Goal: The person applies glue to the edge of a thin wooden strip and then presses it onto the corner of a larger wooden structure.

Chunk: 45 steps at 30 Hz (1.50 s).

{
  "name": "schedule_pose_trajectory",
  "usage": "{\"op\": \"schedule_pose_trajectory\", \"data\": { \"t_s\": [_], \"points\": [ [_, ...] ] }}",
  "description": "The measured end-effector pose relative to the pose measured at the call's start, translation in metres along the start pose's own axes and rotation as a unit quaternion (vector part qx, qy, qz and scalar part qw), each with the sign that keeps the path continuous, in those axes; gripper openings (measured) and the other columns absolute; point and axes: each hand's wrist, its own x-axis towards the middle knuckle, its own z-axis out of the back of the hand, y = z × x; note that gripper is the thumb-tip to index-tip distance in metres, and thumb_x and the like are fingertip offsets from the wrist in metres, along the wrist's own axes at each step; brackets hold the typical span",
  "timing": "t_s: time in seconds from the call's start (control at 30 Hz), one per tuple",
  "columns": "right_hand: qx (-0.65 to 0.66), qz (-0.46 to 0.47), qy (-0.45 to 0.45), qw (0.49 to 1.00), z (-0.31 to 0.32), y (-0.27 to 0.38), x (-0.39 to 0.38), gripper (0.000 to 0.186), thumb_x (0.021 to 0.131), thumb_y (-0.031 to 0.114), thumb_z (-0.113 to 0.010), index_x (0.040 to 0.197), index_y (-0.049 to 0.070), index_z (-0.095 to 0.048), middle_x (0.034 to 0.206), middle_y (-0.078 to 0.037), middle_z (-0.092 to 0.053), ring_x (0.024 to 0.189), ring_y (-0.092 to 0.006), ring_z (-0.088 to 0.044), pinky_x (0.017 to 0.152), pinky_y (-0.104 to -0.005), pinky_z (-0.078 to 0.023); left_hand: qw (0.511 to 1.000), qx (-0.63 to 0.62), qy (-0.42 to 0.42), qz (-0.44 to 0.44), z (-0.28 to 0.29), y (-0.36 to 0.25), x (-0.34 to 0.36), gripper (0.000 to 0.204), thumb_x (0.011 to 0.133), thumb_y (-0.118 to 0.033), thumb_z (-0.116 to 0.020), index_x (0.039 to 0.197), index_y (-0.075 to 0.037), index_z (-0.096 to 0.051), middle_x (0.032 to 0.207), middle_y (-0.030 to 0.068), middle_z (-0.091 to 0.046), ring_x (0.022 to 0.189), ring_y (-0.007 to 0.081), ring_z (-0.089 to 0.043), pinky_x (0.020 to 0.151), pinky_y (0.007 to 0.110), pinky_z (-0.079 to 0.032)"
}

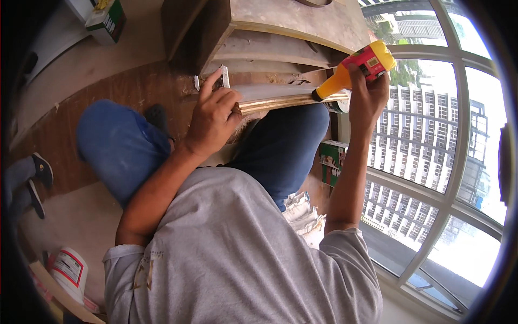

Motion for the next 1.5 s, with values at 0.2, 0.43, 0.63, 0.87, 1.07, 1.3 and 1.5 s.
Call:
{"op": "schedule_pose_trajectory", "data": {
  "t_s": [0.2, 0.43, 0.63, 0.87, 1.07, 1.3, 1.5],
  "points": [
    [0.092, 0.05, 0.101, 0.989, -0.058, 0.061, -0.044, 0.039, 0.094, 0.004, -0.081, 0.126, -0.002, -0.06, 0.11, -0.008, -0.073, 0.103, -0.0133, -0.07, 0.087, -0.0307, -0.06, 1.0, -0.018, -0.014, -0.001, -0.005, 0.006, -0.005, 0.047, 0.074, -0.006, -0.091, 0.115, -0.007, -0.068, 0.11, 0.0136, -0.074, 0.138, 0.044, -0.054, 0.117, 0.053, -0.042],
    [-0.046, 0.027, 0.022, 0.998, -0.023, 0.034, -0.019, 0.033, 0.093, 0.005, -0.082, 0.119, -0.001, -0.062, 0.105, -0.008, -0.073, 0.093, -0.0124, -0.071, 0.084, -0.0301, -0.059, 0.999, -0.027, -0.028, 0.004, -0.009, 0.005, -0.006, 0.051, 0.072, 0.002, -0.086, 0.119, -0.007, -0.068, 0.109, 0.0131, -0.074, 0.139, 0.0431, -0.054, 0.118, 0.052, -0.041],
    [0.115, 0.032, 0.105, 0.987, -0.085, 0.084, -0.062, 0.041, 0.092, 0.007, -0.084, 0.125, -0.001, -0.061, 0.108, -0.008, -0.074, 0.098, -0.0124, -0.071, 0.089, -0.0302, -0.06, 0.999, -0.03, -0.023, 0.011, -0.01, 0.008, -0.008, 0.042, 0.072, -0.004, -0.088, 0.108, -0.005, -0.066, 0.103, 0.0119, -0.072, 0.14, 0.0442, -0.051, 0.12, 0.054, -0.038],
    [0.053, 0.048, 0.072, 0.995, -0.052, 0.055, -0.032, 0.035, 0.095, 0.004, -0.08, 0.124, -0.002, -0.062, 0.108, -0.009, -0.074, 0.094, -0.0136, -0.072, 0.086, -0.0309, -0.06, 0.998, -0.048, -0.038, 0.003, -0.016, 0.01, -0.006, 0.041, 0.073, -0.008, -0.09, 0.105, -0.006, -0.065, 0.102, 0.0122, -0.072, 0.141, 0.0442, -0.05, 0.12, 0.054, -0.038],
    [0.123, 0.056, 0.123, 0.983, -0.094, 0.088, -0.062, 0.042, 0.092, 0.005, -0.084, 0.127, 0.0, -0.061, 0.108, -0.008, -0.075, 0.097, -0.0129, -0.072, 0.083, -0.0294, -0.061, 0.999, -0.042, -0.032, 0.008, -0.022, 0.012, -0.007, 0.041, 0.074, -0.011, -0.092, 0.104, -0.007, -0.064, 0.1, 0.0133, -0.073, 0.138, 0.0446, -0.053, 0.12, 0.054, -0.038],
    [0.083, 0.066, 0.106, 0.989, -0.076, 0.075, -0.046, 0.035, 0.095, 0.001, -0.079, 0.124, -0.003, -0.061, 0.11, -0.01, -0.074, 0.098, -0.0136, -0.072, 0.088, -0.0298, -0.06, 0.997, -0.052, -0.059, -0.004, -0.02, 0.009, -0.006, 0.041, 0.074, -0.013, -0.092, 0.103, -0.006, -0.064, 0.098, 0.0134, -0.073, 0.136, 0.0443, -0.055, 0.12, 0.054, -0.038],
    [0.163, 0.053, 0.132, 0.976, -0.092, 0.089, -0.061, 0.037, 0.095, 0.002, -0.08, 0.126, -0.003, -0.061, 0.108, -0.009, -0.074, 0.096, -0.0124, -0.072, 0.086, -0.0294, -0.061, 0.998, -0.045, -0.046, 0.005, -0.021, 0.01, -0.007, 0.039, 0.074, -0.013, -0.092, 0.102, -0.006, -0.065, 0.099, 0.014, -0.074, 0.137, 0.0443, -0.054, 0.12, 0.054, -0.038]
  ]
}}
